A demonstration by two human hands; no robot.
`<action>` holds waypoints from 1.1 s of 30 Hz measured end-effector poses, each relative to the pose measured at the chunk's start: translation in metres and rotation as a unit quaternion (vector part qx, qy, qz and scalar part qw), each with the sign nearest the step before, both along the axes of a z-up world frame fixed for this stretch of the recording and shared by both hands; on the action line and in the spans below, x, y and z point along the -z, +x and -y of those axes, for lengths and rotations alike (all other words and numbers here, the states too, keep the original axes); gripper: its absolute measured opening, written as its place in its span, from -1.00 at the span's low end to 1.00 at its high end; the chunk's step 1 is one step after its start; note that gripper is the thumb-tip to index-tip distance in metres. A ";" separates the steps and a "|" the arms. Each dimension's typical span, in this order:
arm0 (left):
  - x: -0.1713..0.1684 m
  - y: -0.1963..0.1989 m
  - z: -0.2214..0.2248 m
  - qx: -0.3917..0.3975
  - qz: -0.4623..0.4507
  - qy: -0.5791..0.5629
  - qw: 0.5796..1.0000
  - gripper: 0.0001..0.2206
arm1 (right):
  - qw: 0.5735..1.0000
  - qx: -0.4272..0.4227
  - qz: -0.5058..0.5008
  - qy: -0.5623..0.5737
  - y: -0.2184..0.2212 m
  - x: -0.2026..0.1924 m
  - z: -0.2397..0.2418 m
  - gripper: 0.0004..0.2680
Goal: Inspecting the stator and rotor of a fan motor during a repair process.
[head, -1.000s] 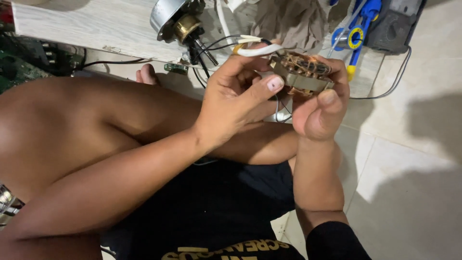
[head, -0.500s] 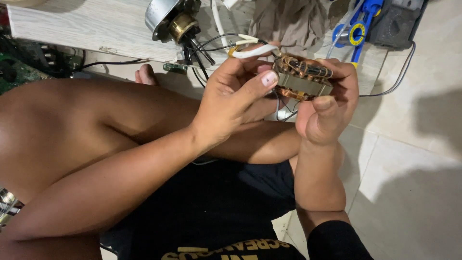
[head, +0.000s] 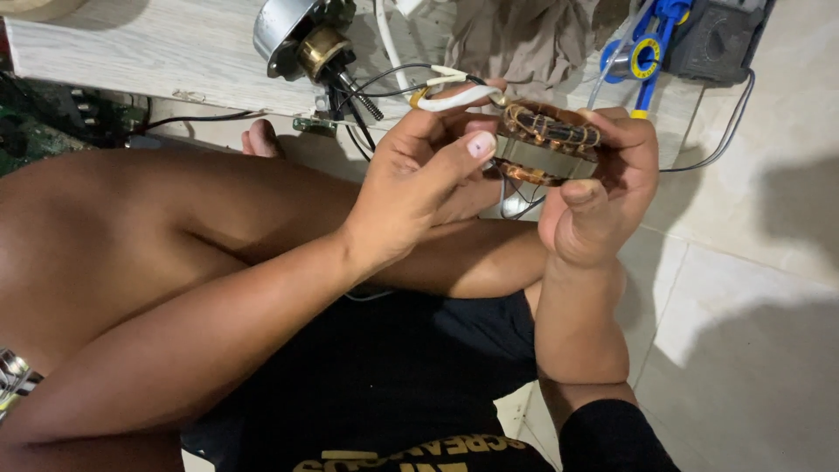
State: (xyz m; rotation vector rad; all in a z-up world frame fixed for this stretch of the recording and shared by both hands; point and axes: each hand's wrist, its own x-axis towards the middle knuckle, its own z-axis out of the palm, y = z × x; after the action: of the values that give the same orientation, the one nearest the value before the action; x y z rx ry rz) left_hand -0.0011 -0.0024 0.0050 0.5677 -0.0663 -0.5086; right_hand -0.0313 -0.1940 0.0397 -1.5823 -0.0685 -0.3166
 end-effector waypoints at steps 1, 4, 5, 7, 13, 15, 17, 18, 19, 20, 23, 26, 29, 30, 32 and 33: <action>0.000 0.000 0.000 0.002 -0.001 0.003 1.000 -0.63 | 1.000 -0.002 0.003 0.001 0.000 0.000 0.000 -0.62; -0.002 0.002 -0.001 0.007 0.002 0.008 1.000 -0.62 | 1.000 -0.007 0.008 0.001 0.000 -0.001 -0.001 -0.63; -0.003 0.002 -0.002 0.010 0.005 0.012 1.000 -0.61 | 1.000 -0.012 0.008 0.001 0.000 -0.002 -0.001 -0.64; 0.000 0.002 0.001 0.007 0.000 0.001 1.000 -0.61 | 1.000 -0.009 0.012 -0.002 0.000 -0.003 -0.002 -0.65; 0.001 0.001 0.003 0.007 -0.018 -0.043 0.999 -0.60 | 1.000 -0.008 0.023 -0.015 -0.001 -0.003 0.000 -0.66; 0.001 0.001 0.003 0.009 -0.018 -0.056 0.998 -0.61 | 0.999 -0.009 0.026 -0.018 -0.001 -0.003 0.001 -0.65; -0.001 0.002 0.002 0.007 -0.014 -0.025 1.000 -0.61 | 0.999 -0.008 0.029 -0.020 -0.001 -0.004 0.001 -0.66; -0.001 0.003 0.002 0.008 -0.013 -0.025 1.000 -0.61 | 0.999 -0.007 0.030 -0.020 -0.001 -0.004 0.001 -0.66; -0.002 0.004 0.001 0.013 -0.010 -0.006 1.000 -0.61 | 0.999 -0.008 0.034 -0.026 -0.001 -0.004 0.001 -0.66; -0.003 0.004 0.001 0.018 -0.007 0.012 1.000 -0.60 | 0.999 -0.008 0.038 -0.033 -0.002 -0.004 0.002 -0.66; -0.002 0.005 0.001 0.025 -0.015 0.009 1.000 -0.59 | 0.998 -0.015 0.044 -0.045 -0.001 -0.005 0.001 -0.67; 0.000 0.005 0.001 0.027 -0.021 -0.006 0.999 -0.58 | 0.998 -0.007 0.042 -0.043 -0.001 -0.004 0.000 -0.66; 0.000 0.006 0.002 0.025 -0.022 -0.002 0.999 -0.58 | 0.998 -0.002 0.040 -0.057 -0.001 -0.004 0.000 -0.66; -0.001 0.006 0.002 0.024 -0.021 -0.002 0.999 -0.58 | 0.998 -0.002 0.041 -0.057 -0.001 -0.004 0.000 -0.66; -0.002 0.006 0.001 0.024 -0.028 -0.017 0.999 -0.59 | 0.998 0.010 0.033 -0.055 -0.001 -0.004 -0.001 -0.68; -0.002 0.005 0.002 0.023 -0.028 -0.017 0.999 -0.59 | 0.998 0.009 0.033 -0.055 -0.001 -0.003 -0.001 -0.68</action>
State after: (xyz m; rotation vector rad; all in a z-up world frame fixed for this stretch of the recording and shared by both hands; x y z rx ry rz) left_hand 0.0043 -0.0039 0.0073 0.5191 -0.0352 -0.5666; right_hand -0.0320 -0.1931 0.0430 -1.6822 -0.1242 -0.3840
